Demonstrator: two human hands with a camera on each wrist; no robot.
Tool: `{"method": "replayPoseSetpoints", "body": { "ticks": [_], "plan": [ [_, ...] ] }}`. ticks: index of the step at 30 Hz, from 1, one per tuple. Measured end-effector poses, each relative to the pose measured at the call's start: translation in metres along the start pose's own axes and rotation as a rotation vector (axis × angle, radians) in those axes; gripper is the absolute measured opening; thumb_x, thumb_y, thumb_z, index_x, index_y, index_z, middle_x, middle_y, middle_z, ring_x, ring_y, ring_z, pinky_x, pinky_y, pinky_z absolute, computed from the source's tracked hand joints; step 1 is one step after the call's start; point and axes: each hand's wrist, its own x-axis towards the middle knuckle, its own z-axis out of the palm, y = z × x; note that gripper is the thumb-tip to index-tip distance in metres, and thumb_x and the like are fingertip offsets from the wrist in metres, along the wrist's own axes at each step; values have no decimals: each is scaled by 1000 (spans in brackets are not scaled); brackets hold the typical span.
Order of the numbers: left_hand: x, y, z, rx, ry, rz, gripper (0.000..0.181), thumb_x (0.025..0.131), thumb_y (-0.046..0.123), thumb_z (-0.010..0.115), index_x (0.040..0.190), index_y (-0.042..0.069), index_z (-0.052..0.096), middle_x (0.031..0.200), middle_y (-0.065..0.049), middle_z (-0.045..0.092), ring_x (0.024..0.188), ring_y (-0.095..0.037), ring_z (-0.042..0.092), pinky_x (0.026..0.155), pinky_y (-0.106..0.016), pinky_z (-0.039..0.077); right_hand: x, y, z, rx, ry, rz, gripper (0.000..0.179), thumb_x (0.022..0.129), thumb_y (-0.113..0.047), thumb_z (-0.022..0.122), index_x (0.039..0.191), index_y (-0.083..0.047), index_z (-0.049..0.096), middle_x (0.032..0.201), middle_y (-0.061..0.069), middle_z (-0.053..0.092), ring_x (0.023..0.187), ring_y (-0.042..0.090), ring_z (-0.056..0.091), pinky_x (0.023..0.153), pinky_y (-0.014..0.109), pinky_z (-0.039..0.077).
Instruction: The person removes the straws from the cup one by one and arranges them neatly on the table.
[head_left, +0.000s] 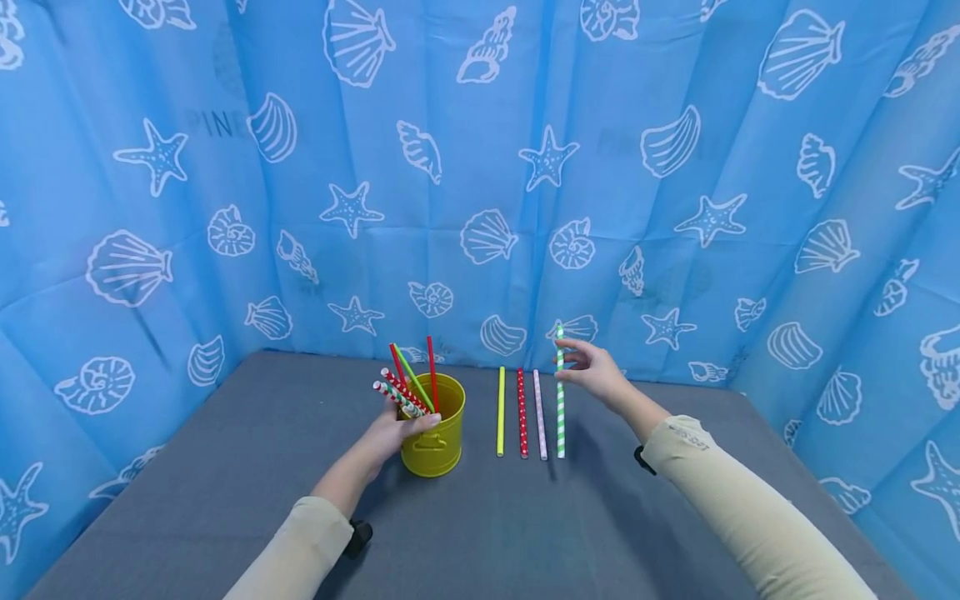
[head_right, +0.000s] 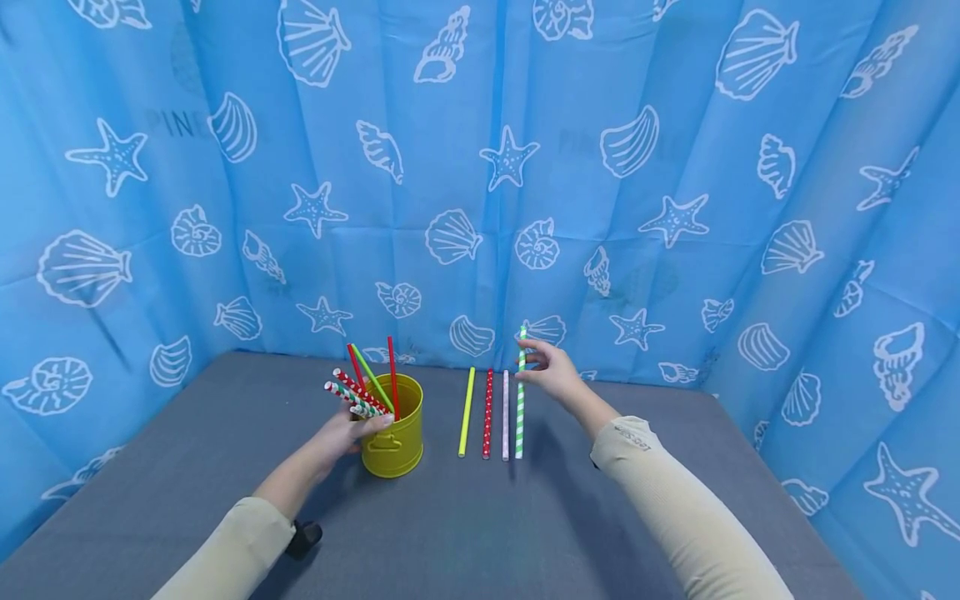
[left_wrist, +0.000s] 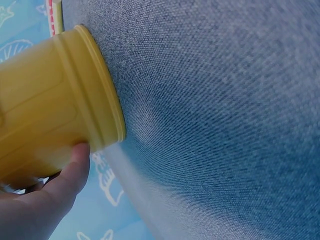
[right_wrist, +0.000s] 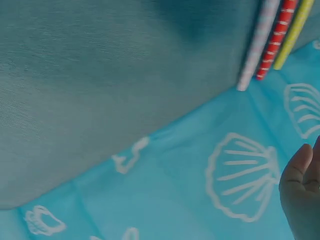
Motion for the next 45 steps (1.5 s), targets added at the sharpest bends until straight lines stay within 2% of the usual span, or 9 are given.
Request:
{"method": "replayPoseSetpoints", "body": {
  "ticks": [7,13,21,25,30,33,38,40,45],
  "plan": [
    [1,0,-2,-2,11,-9,94,85,42,71,149,9,10,152,-24,23,137,-42,24,110,-64,19,3,19,-6,-4,4,47,58,95,-2,59,148,1,34,133,31,49,120,40,51,96,48,47],
    [-1,3,-5,-3,6,-7,93,87,41,69,150,7,10,152,-25,22,137,-44,24,109,-65,19,12,35,-5,-39,-19,103,60,96,-7,60,149,-1,33,134,30,47,111,35,56,87,53,46],
    [1,4,-5,-12,18,-5,93,86,41,70,149,7,11,151,-24,24,136,-42,27,108,-64,23,24,55,2,-56,-2,172,57,95,-2,59,146,4,36,126,30,53,90,24,62,76,45,51],
    [1,5,-5,-14,13,-3,93,86,41,70,150,7,10,151,-25,24,135,-42,27,108,-64,23,31,65,5,-85,-9,211,56,94,-3,61,144,4,39,117,25,56,93,27,63,76,42,52],
    [1,2,-5,-14,18,0,93,86,40,70,149,7,11,150,-25,25,133,-43,28,107,-65,26,38,72,10,-124,-53,251,55,93,-6,63,142,4,41,111,20,57,99,31,62,81,46,52],
    [-1,0,-5,-17,19,-2,91,87,39,70,150,7,12,150,-24,26,132,-43,30,105,-64,28,42,75,12,-160,-77,267,54,93,-8,64,142,4,42,106,17,58,94,27,62,79,43,52],
    [-1,-1,-1,-21,17,3,89,87,37,70,150,6,14,149,-25,28,130,-42,32,104,-64,30,46,83,13,-195,-95,290,55,92,-9,65,140,6,43,95,10,55,80,18,54,68,32,48],
    [-2,-1,0,-19,16,0,89,87,37,70,149,6,15,149,-25,28,130,-43,33,104,-64,30,48,86,13,-194,-99,306,55,92,-10,65,140,5,44,95,11,54,80,19,52,68,31,47],
    [-1,0,0,-12,21,-17,90,87,39,70,149,6,14,149,-25,28,130,-44,33,103,-64,30,51,86,14,-228,-141,304,56,93,-13,64,143,3,42,107,17,53,91,26,50,76,37,47]
  ]
}}
